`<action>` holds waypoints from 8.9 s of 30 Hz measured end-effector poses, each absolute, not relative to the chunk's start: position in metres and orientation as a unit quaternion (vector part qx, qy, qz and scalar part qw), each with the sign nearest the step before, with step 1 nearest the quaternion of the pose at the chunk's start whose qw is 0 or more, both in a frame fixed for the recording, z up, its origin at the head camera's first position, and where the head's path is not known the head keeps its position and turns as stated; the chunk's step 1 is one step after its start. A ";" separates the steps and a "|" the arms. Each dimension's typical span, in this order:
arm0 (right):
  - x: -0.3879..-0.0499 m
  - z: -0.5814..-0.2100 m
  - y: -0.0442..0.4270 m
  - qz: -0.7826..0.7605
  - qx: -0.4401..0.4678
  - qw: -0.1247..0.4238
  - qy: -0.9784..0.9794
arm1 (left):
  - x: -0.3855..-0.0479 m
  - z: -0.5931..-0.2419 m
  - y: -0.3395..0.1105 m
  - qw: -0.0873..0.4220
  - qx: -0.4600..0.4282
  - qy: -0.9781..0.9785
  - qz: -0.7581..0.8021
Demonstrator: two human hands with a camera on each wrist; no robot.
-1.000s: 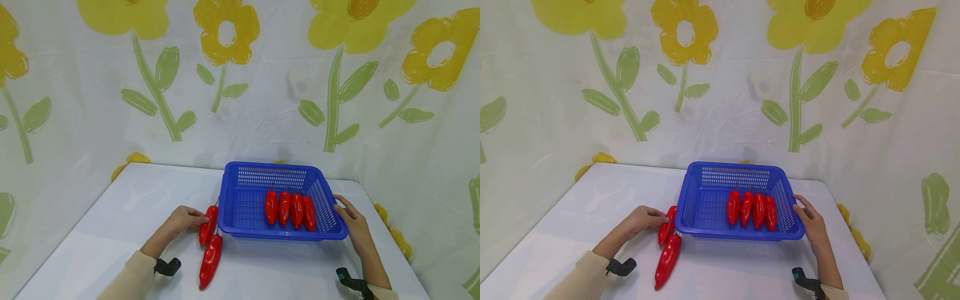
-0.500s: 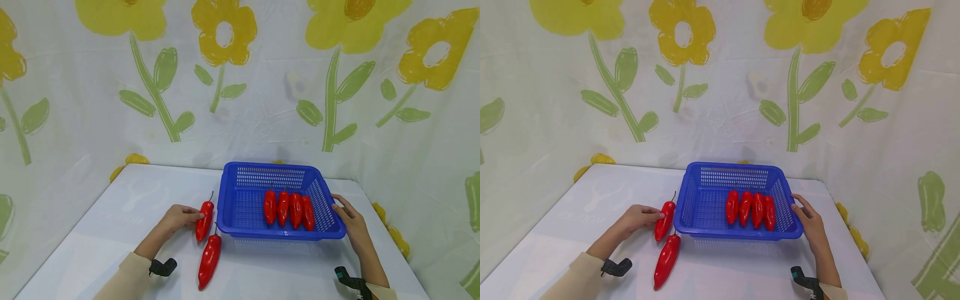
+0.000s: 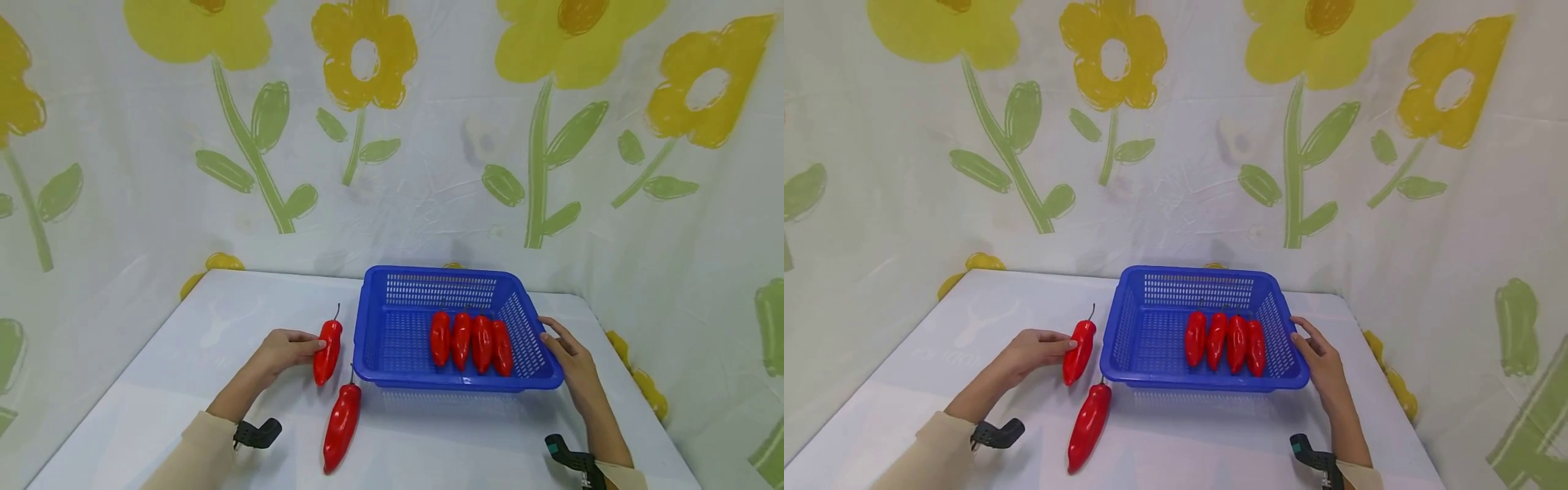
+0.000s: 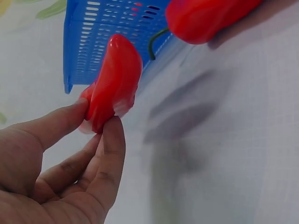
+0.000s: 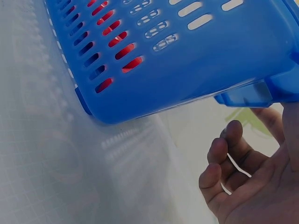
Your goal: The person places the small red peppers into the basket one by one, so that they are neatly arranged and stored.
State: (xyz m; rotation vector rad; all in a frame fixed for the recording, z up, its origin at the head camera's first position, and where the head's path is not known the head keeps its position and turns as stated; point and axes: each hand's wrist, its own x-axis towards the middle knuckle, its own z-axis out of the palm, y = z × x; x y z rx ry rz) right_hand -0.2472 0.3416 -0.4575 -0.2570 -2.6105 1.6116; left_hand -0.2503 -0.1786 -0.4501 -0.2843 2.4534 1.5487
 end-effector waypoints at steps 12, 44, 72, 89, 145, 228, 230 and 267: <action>-0.247 -0.458 0.342 0.522 -0.089 0.026 -0.848 | -0.251 -0.437 -0.178 0.108 -0.083 0.823 0.552; -0.246 -0.459 0.344 0.512 -0.076 0.031 -0.855 | -0.269 -0.390 -0.143 0.108 -0.004 0.785 0.610; -0.248 -0.456 0.342 0.516 -0.074 0.035 -0.852 | -0.301 -0.382 -0.074 0.144 0.029 0.782 0.605; -0.251 -0.458 0.345 0.508 -0.070 0.044 -0.857 | -0.314 -0.381 -0.042 0.160 0.016 0.796 0.583; -0.250 -0.457 0.344 0.523 -0.080 0.039 -0.848 | -0.353 -0.409 0.005 0.297 -0.123 0.800 0.507; -0.250 -0.456 0.345 0.530 -0.078 0.026 -0.844 | -0.252 -0.431 -0.135 0.103 -0.025 0.763 0.638; -0.250 -0.456 0.346 0.530 -0.077 0.024 -0.844 | -0.245 -0.437 -0.137 0.107 -0.026 0.768 0.630; -0.249 -0.455 0.349 0.512 -0.075 0.019 -0.856 | -0.183 -0.463 -0.143 0.195 -0.024 0.843 0.500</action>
